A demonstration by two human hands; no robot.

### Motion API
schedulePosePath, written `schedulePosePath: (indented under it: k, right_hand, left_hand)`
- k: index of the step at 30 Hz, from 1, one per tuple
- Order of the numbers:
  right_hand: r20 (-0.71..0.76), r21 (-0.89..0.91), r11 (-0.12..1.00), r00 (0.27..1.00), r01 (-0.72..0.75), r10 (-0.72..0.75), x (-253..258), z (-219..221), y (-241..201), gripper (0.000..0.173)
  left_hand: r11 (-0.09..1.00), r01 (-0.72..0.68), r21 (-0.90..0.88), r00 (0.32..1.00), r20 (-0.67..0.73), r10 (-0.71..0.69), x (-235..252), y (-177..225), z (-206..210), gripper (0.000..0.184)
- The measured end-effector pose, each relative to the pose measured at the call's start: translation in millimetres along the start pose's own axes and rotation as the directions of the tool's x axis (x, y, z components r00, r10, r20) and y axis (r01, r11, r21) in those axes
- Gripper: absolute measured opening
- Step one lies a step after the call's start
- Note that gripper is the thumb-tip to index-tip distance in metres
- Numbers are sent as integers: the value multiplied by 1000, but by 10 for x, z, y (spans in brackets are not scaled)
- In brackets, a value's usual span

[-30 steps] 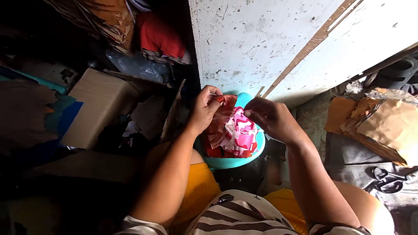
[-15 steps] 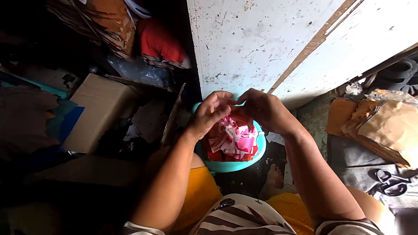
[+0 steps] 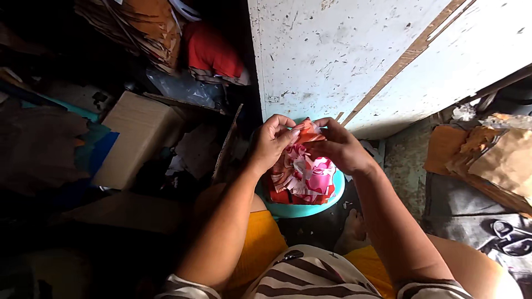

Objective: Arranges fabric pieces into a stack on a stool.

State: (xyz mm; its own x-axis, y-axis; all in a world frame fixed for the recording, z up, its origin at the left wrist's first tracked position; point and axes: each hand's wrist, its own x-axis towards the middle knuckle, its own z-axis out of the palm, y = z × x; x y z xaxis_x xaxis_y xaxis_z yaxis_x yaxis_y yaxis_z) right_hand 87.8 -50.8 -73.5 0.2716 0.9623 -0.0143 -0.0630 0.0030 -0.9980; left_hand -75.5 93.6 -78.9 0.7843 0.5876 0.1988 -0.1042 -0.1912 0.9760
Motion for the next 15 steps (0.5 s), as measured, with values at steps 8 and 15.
schedulePosePath:
  k: [8,15]
  right_hand:
    - [-126,-556,795,970,-241,206,134,-11,267,54]
    - [-137,-677,724,989,-131,51,214,65,247,52]
  left_hand:
    - [776,283,564,924,56,-377,-53,-223,-59,24]
    - [730,292,618,926,7,-376,-137,-237,-97,21]
